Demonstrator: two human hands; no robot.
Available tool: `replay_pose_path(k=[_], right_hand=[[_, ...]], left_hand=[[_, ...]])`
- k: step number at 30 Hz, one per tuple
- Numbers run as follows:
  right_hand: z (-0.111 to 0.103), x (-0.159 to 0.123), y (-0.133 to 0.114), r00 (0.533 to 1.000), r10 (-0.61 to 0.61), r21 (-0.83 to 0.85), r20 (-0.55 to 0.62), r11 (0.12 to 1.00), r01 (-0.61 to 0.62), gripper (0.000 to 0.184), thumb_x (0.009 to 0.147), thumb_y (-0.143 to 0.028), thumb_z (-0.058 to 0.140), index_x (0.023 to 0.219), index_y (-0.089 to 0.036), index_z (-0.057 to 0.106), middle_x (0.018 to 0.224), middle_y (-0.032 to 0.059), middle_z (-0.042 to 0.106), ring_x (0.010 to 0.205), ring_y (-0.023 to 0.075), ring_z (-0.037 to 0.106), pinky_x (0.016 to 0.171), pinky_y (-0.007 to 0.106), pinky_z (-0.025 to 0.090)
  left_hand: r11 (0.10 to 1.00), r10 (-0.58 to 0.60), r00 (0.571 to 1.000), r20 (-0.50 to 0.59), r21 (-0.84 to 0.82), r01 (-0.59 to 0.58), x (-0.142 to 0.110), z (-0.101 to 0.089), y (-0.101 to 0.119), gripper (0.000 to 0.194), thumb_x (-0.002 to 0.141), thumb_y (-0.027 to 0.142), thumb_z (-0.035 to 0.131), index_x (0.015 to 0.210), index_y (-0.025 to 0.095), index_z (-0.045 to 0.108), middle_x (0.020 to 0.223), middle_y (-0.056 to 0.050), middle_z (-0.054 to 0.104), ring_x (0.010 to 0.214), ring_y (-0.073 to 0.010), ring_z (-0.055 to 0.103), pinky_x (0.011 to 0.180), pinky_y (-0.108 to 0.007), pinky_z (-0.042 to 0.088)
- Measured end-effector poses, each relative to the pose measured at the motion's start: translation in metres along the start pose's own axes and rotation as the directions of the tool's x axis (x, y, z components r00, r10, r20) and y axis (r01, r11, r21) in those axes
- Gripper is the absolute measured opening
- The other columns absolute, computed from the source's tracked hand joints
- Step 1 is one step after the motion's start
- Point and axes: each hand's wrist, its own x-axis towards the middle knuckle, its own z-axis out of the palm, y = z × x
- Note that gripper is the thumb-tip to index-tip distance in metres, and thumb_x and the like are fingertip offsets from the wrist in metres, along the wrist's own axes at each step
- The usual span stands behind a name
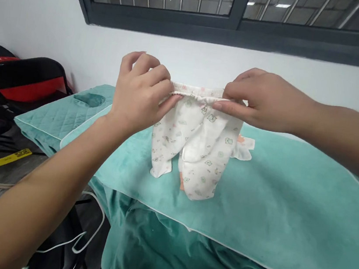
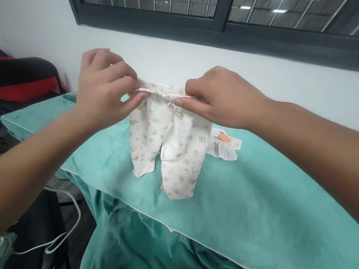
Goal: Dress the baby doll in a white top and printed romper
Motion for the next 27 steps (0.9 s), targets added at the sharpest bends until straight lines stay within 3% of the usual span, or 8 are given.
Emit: replay_pose_path(k=[3,6,9,14,17,21,23,27], right_hand=[[-0.002,0.0,-0.01,0.996,0.08,0.009,0.043,0.997,-0.081,0.036,0.091,-0.047,0.058,0.068,-0.02,0.061,0.059,-0.0015,0.051,0.077,0.0202,0.059,0.08,0.039,0.044],[-0.005,0.003,-0.023,0.985,0.174,0.083,0.01,0.981,-0.174,0.032,0.092,-0.043,0.058,0.07,-0.02,0.061,0.06,-0.0022,0.051,0.071,0.0163,0.057,0.073,0.034,0.043],[-0.006,0.006,-0.032,0.968,0.252,0.158,-0.01,0.956,-0.247,0.027,0.089,-0.04,0.064,0.072,-0.02,0.064,0.065,-0.0027,0.055,0.068,0.0137,0.055,0.068,0.031,0.043],[-0.001,0.015,-0.033,0.885,0.464,0.368,-0.044,0.831,-0.418,0.016,0.082,-0.034,0.073,0.08,-0.019,0.066,0.068,-0.0017,0.057,0.059,0.0113,0.05,0.063,0.032,0.046],[0.005,0.026,-0.034,0.849,0.527,0.626,-0.021,0.669,-0.4,0.011,0.083,-0.027,0.071,0.082,-0.019,0.063,0.068,-0.002,0.055,0.063,0.0129,0.055,0.069,0.035,0.053],[0.013,0.045,-0.044,0.915,0.402,0.893,0.026,0.402,-0.202,0.006,0.086,-0.018,0.065,0.089,-0.021,0.061,0.086,0.0003,0.061,0.088,0.016,0.064,0.086,0.034,0.056],[0.017,0.052,-0.048,0.945,0.327,0.875,0.009,0.456,-0.166,0.008,0.086,-0.018,0.063,0.093,-0.022,0.062,0.094,0.002,0.063,0.094,0.0179,0.064,0.089,0.035,0.056],[0.039,0.054,-0.043,0.972,0.233,0.642,-0.03,0.75,-0.16,0.023,0.078,-0.016,0.07,0.099,-0.025,0.064,0.11,0.0043,0.065,0.113,0.025,0.058,0.102,0.044,0.049]], left_hand=[[0.977,-0.18,0.98,-0.081,-0.13,0.169,0.0,0.003,0.01,0.023,0.085,0.042,0.063,0.074,0.024,0.054,0.097,-0.007,0.064,0.109,-0.0293,0.054,0.094,-0.046,0.041],[0.862,-0.41,0.907,-0.093,-0.364,0.353,0.001,0.007,0.019,0.019,0.084,0.038,0.066,0.08,0.024,0.054,0.091,-0.004,0.062,0.097,-0.0231,0.059,0.081,-0.036,0.047],[0.639,-0.57,0.82,0.062,-0.594,0.489,0.0,0.012,0.019,0.019,0.082,0.037,0.069,0.089,0.024,0.056,0.08,-0.001,0.061,0.087,-0.0203,0.062,0.072,-0.031,0.049],[0.316,-0.644,0.725,0.246,-0.776,0.545,0.001,0.016,0.013,0.031,0.08,0.036,0.072,0.106,0.024,0.057,0.087,-0.003,0.064,0.088,-0.0225,0.067,0.075,-0.036,0.054],[0.227,-0.644,0.722,0.253,-0.838,0.497,0.005,0.014,0.027,0.035,0.083,0.04,0.068,0.112,0.024,0.057,0.102,-0.006,0.064,0.107,-0.0272,0.065,0.086,-0.043,0.053],[0.179,-0.568,0.787,0.243,-0.897,0.405,0.006,0.018,0.052,0.06,0.072,0.039,0.081,0.124,0.03,0.052,0.12,-0.005,0.062,0.128,-0.0321,0.052,0.099,-0.044,0.048],[0.156,-0.552,0.792,0.261,-0.901,0.406,0.0,0.026,0.054,0.065,0.067,0.033,0.084,0.124,0.03,0.053,0.12,-0.005,0.063,0.126,-0.0323,0.054,0.098,-0.042,0.049],[0.038,-0.553,0.718,0.424,-0.847,0.53,-0.022,0.043,0.042,0.039,0.074,0.034,0.074,0.107,0.018,0.062,0.104,-0.008,0.071,0.105,-0.0304,0.065,0.086,-0.04,0.054]])
